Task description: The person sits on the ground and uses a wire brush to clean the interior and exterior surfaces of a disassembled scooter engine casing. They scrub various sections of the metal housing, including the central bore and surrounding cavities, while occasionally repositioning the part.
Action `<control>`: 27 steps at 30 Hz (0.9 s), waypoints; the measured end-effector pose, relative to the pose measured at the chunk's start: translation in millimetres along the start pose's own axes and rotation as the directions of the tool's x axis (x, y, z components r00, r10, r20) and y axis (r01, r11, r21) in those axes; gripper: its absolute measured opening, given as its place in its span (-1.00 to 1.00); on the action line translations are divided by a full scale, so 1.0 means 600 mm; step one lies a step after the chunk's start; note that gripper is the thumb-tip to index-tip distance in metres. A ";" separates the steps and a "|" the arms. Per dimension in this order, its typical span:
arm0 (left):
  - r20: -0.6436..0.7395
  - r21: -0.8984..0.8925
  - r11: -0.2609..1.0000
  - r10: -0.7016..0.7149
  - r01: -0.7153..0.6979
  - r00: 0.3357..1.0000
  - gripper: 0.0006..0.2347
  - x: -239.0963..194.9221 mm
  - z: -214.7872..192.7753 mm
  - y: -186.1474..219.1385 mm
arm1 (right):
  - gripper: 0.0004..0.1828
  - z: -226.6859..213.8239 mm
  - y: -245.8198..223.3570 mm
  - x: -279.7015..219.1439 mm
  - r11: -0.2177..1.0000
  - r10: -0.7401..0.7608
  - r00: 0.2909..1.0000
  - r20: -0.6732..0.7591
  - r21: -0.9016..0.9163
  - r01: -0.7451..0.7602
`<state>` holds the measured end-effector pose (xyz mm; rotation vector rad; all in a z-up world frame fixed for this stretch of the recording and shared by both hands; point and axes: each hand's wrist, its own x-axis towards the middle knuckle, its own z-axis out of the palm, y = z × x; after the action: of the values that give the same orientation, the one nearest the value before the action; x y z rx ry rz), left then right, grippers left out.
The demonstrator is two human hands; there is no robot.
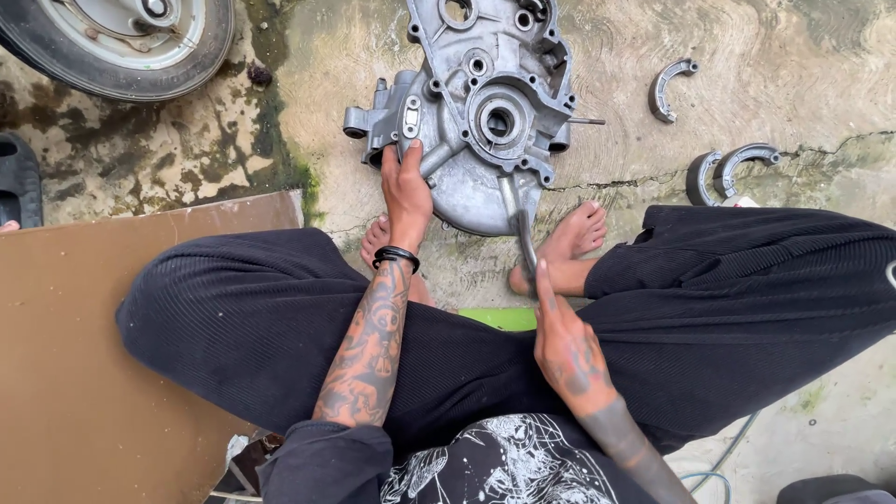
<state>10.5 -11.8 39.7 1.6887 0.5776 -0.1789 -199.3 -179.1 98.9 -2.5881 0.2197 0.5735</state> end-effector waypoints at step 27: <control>0.005 -0.018 0.999 -0.029 0.029 1.000 -0.44 0.014 0.002 -0.015 | -0.35 -0.035 0.043 0.093 0.695 -0.060 0.985 0.163 0.715 -0.076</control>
<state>13.7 -9.7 28.2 1.6629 0.5984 -0.1979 -148.2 -214.5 80.9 -1.7532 0.3221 0.5674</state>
